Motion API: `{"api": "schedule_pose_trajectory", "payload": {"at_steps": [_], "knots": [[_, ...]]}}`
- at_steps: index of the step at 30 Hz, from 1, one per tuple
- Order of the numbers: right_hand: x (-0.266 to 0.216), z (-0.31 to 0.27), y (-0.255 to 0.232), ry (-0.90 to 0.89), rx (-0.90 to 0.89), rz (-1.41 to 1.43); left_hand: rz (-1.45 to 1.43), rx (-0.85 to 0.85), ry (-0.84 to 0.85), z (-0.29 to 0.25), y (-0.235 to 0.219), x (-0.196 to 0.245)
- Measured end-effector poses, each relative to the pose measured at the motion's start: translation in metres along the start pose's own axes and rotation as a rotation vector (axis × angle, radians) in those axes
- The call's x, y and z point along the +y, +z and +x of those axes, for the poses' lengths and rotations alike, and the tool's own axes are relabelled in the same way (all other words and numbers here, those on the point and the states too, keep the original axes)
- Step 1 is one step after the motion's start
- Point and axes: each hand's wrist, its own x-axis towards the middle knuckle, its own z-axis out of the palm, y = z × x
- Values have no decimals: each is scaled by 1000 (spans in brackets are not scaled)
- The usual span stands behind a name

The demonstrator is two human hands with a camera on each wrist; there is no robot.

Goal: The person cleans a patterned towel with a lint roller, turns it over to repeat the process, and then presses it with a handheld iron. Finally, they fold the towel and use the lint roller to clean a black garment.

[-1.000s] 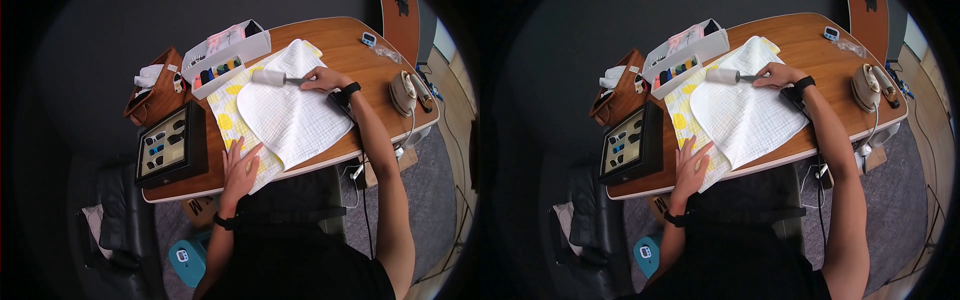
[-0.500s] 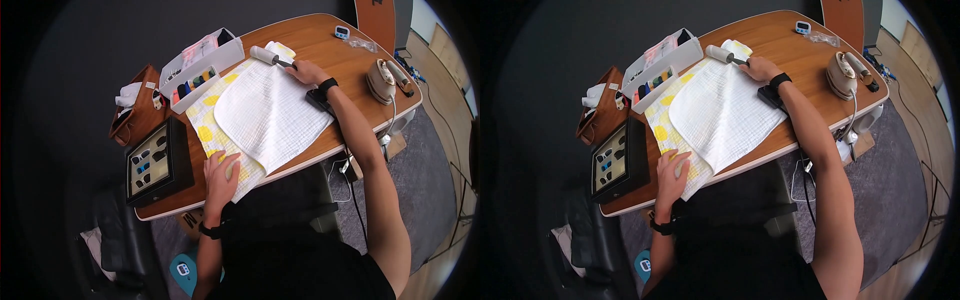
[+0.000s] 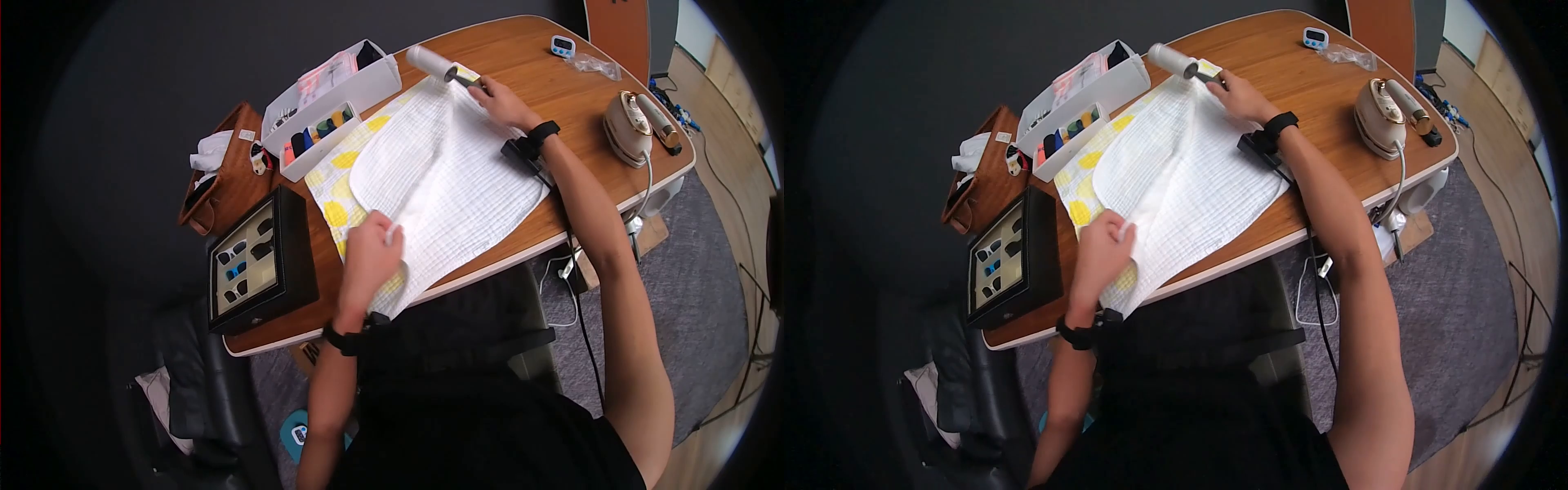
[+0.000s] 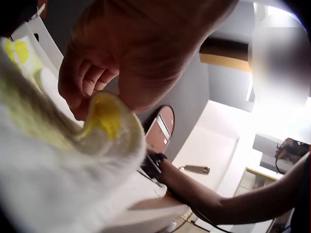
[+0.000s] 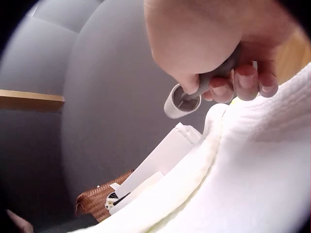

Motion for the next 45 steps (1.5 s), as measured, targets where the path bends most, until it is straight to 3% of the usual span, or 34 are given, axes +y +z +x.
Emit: {"api": "schedule_pose_trajectory", "payload": {"at_steps": [2, 4, 8, 10, 12, 13, 14, 16, 17, 18, 21, 22, 24, 26, 28, 32, 33, 36, 37, 38, 40, 41, 43, 45], "knots": [[-5, 1, 1, 53, 22, 60, -140, 73, -321, 2, -18, -22], [-2, 2, 0, 30, 21, 105, -73, 124, -324, -3, -16, -60], [-13, -7, 7, 5, -162, -73, 14, 181, -357, -13, -14, -53], [-17, -15, 14, -25, -134, -126, 60, 141, -365, -14, -16, -37], [-39, -23, 4, -58, -418, -48, 285, 92, -270, -16, -14, -33], [-28, -18, 6, -186, -502, 33, 285, 96, -269, -15, -15, -35], [-31, -19, 5, -188, -501, 34, 271, 59, -258, -15, -15, -37], [-35, -24, 4, -8, -866, 64, 263, 17, -246, -16, -15, -39], [-33, -26, 7, -145, -781, 77, 236, 11, -239, -17, -15, -37], [-33, -24, 9, -145, -777, 78, 207, 6, -232, -18, -14, -35], [-29, -20, 15, -148, -405, -250, 149, 11, -182, -23, -13, -32], [-28, -20, 19, -149, -400, -250, 151, 13, -178, -26, -16, -29], [-39, -22, 24, 47, -246, -432, 53, -18, -229, -33, -24, -15], [-51, -26, 25, 103, -285, -456, 151, 31, -167, -43, -23, -23], [-67, -34, 22, -29, -401, -409, 253, 77, -111, -50, -23, -31], [-86, -51, 32, -301, -806, -138, 207, 166, -48, -59, -18, -46], [-97, -56, 27, -218, -920, -90, 172, 212, 17, -59, -16, -50], [-81, -45, 23, -227, -959, -47, 52, 202, 31, -61, -16, -63], [-62, -37, 23, -283, -820, -84, 30, 226, 56, -62, -13, -71], [-47, -27, 16, -284, -822, -90, 26, 231, 56, -62, -10, -75], [-29, -13, 5, 9, -490, -308, 9, 295, 116, -65, -7, -78], [-26, -14, 6, 5, -489, -311, 9, 299, 116, -66, -7, -77], [-20, -12, 7, 205, -248, -500, -103, 262, 26, -67, -9, -72], [-29, -21, 15, 206, -228, -503, -138, 266, 12, -66, -11, -71]]}}
